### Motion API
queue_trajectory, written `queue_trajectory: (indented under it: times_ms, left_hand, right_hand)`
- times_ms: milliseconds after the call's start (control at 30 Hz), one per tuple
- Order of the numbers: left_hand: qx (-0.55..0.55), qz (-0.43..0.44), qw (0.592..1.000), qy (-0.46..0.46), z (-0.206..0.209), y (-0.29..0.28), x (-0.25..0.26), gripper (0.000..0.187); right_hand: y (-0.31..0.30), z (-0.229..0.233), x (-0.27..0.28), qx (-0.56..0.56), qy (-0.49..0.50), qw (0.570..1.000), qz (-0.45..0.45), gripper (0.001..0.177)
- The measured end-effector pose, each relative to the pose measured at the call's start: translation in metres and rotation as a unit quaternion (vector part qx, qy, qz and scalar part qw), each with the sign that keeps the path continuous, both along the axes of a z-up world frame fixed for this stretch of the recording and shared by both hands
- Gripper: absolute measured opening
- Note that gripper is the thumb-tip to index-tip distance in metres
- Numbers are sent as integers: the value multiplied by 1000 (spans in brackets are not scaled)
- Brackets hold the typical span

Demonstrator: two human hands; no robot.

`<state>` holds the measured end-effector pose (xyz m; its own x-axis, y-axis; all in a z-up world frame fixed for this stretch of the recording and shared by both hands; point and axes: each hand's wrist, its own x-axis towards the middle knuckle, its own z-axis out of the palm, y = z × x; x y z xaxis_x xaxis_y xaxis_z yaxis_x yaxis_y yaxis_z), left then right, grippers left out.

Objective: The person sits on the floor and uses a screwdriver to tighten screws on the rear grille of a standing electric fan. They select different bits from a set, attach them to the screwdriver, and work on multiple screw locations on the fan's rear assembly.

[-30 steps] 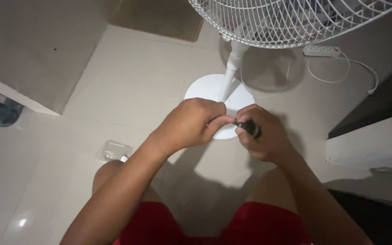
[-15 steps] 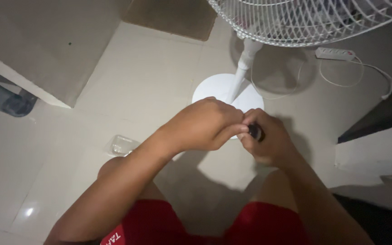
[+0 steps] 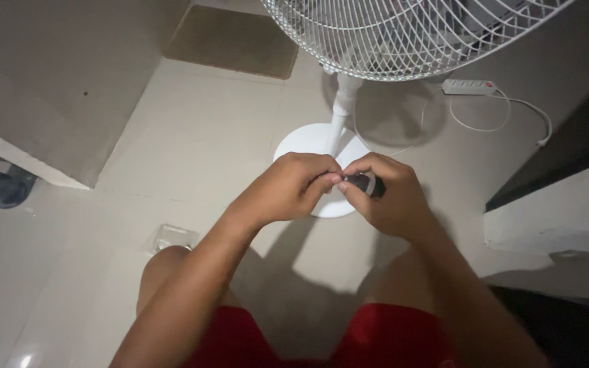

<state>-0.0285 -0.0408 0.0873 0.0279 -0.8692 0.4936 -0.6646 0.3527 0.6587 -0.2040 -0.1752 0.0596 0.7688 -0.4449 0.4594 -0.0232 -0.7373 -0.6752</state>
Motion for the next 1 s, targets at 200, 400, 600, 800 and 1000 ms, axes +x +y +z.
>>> queue_trajectory:
  times_ms: [200, 400, 600, 800, 1000]
  left_hand:
    - [62, 20, 996, 60, -21, -19, 22, 16]
    - [32, 60, 960, 272, -57, -68, 50, 25]
    - [-2, -15, 793, 608, -76, -136, 85, 33]
    - [-13, -70, 760, 646, -93, -165, 83, 22]
    - [-46, -122, 739, 661, -95, -170, 83, 20]
  right_hand:
    - [-20, -19, -14, 186, 56, 980, 40, 47]
    - [-40, -20, 9, 272, -148, 950, -43, 39]
    - [-41, -11, 53, 250, -221, 939, -86, 37]
    - [-51, -16, 67, 273, -257, 923, -85, 33]
    - [-58, -24, 72, 238, -251, 934, -89, 28]
